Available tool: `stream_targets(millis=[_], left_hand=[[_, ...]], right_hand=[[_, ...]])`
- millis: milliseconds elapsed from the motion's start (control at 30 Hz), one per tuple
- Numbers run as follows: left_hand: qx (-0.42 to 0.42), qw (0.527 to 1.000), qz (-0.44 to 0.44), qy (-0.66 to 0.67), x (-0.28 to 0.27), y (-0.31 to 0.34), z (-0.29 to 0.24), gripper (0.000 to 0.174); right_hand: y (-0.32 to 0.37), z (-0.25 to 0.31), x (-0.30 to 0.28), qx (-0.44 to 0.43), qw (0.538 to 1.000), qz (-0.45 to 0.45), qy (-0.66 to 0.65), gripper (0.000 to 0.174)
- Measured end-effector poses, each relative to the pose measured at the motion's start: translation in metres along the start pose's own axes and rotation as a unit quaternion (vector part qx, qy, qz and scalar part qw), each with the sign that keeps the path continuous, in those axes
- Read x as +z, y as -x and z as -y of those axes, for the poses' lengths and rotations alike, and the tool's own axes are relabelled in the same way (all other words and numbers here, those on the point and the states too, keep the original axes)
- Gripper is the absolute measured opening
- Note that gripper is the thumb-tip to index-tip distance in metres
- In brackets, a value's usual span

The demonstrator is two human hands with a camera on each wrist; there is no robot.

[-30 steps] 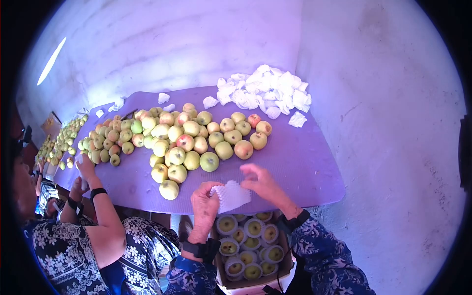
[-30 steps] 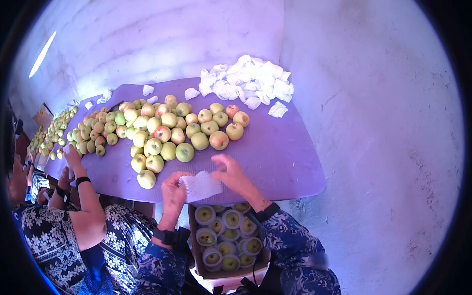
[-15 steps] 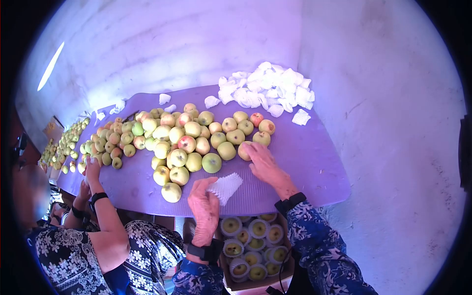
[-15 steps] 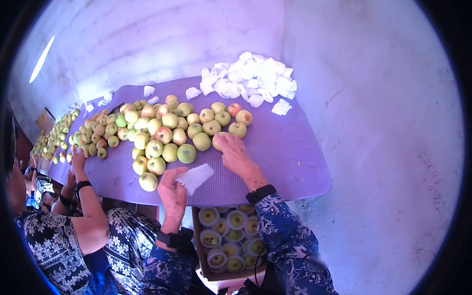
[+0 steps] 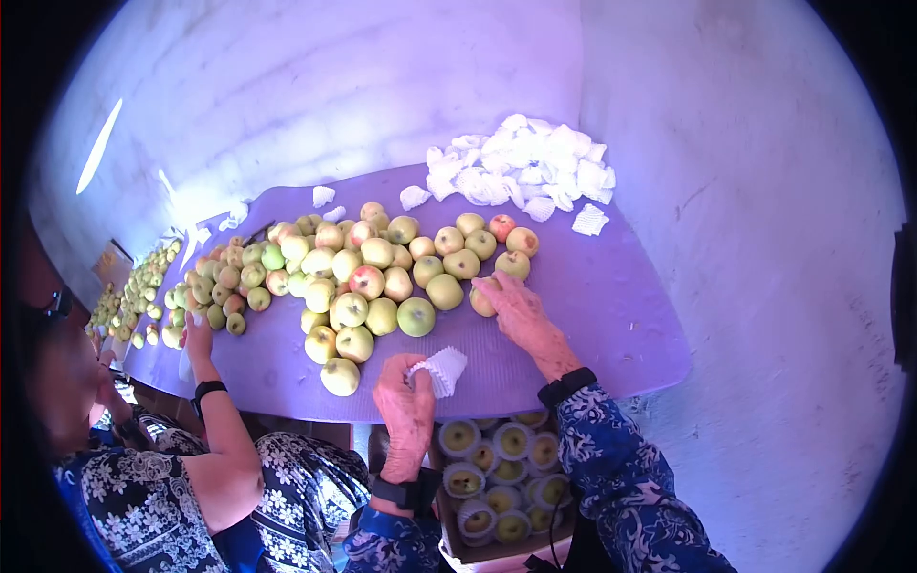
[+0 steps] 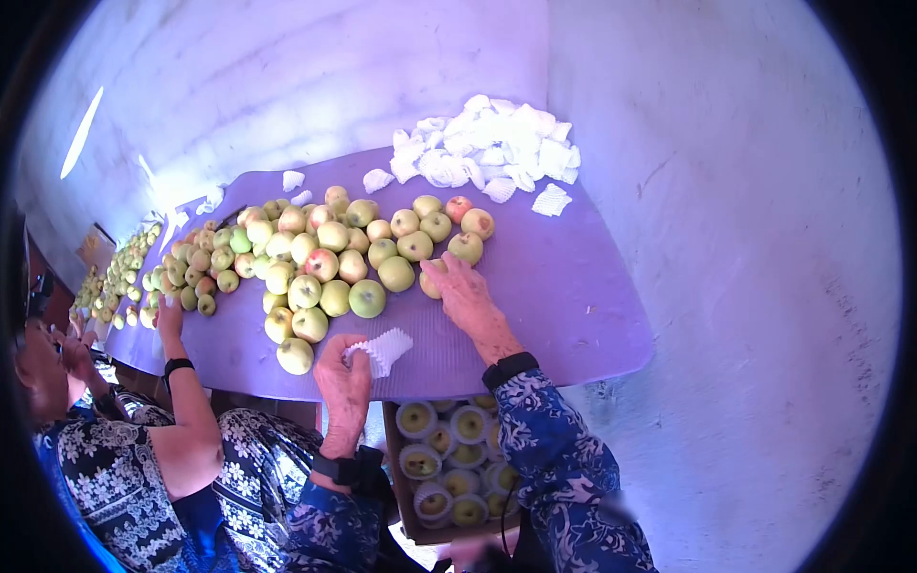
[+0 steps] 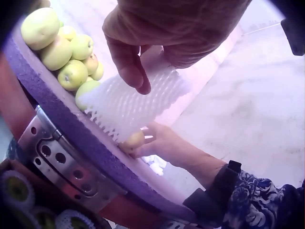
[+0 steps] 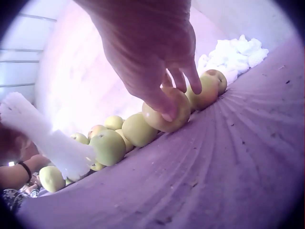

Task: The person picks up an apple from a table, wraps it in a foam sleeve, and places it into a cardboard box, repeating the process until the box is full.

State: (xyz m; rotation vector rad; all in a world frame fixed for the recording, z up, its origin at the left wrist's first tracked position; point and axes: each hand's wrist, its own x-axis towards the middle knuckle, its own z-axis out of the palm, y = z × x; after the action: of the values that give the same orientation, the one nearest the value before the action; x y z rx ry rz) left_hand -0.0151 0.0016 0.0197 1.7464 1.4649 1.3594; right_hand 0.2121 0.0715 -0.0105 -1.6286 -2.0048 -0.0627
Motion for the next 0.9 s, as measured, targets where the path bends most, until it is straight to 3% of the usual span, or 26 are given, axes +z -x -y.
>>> stream_targets(millis=[167, 267, 367, 400, 467, 600, 700, 800, 900], left_hand=[[-0.047, 0.993, -0.004, 0.108, 0.010, 0.001, 0.012, 0.024], [0.096, 0.990, -0.015, 0.098, 0.015, -0.006, 0.027, 0.023], [-0.039, 0.992, 0.041, 0.114, 0.012, -0.001, 0.016, 0.022], [-0.021, 0.996, 0.031, 0.086, 0.014, -0.001, 0.016, 0.021], [0.009, 0.999, 0.013, 0.027, 0.017, -0.001, 0.013, 0.020], [0.044, 0.996, -0.011, -0.074, 0.017, 0.003, -0.005, 0.016], [0.064, 0.990, -0.002, -0.127, 0.020, 0.005, -0.004, 0.015], [0.062, 0.990, 0.000, -0.129, 0.025, 0.007, -0.009, 0.015], [0.042, 0.994, -0.001, -0.106, 0.036, 0.007, -0.009, 0.015]], right_hand=[[0.003, -0.011, 0.001, 0.059, 0.996, -0.042, -0.046, 0.050], [0.008, -0.010, -0.011, 0.125, 0.986, -0.057, -0.093, 0.045], [0.010, -0.009, -0.027, 0.181, 0.970, 0.014, -0.159, 0.044], [0.009, -0.010, -0.030, 0.193, 0.963, 0.050, -0.183, 0.044], [0.010, -0.010, -0.033, 0.252, 0.888, 0.095, -0.373, 0.042], [0.026, -0.006, -0.046, 0.297, 0.681, 0.113, -0.660, 0.043], [0.042, -0.013, -0.047, 0.215, 0.593, 0.109, -0.768, 0.045], [0.052, -0.014, -0.060, 0.188, 0.562, 0.119, -0.797, 0.046], [0.056, -0.007, -0.071, 0.168, 0.571, 0.116, -0.795, 0.049]])
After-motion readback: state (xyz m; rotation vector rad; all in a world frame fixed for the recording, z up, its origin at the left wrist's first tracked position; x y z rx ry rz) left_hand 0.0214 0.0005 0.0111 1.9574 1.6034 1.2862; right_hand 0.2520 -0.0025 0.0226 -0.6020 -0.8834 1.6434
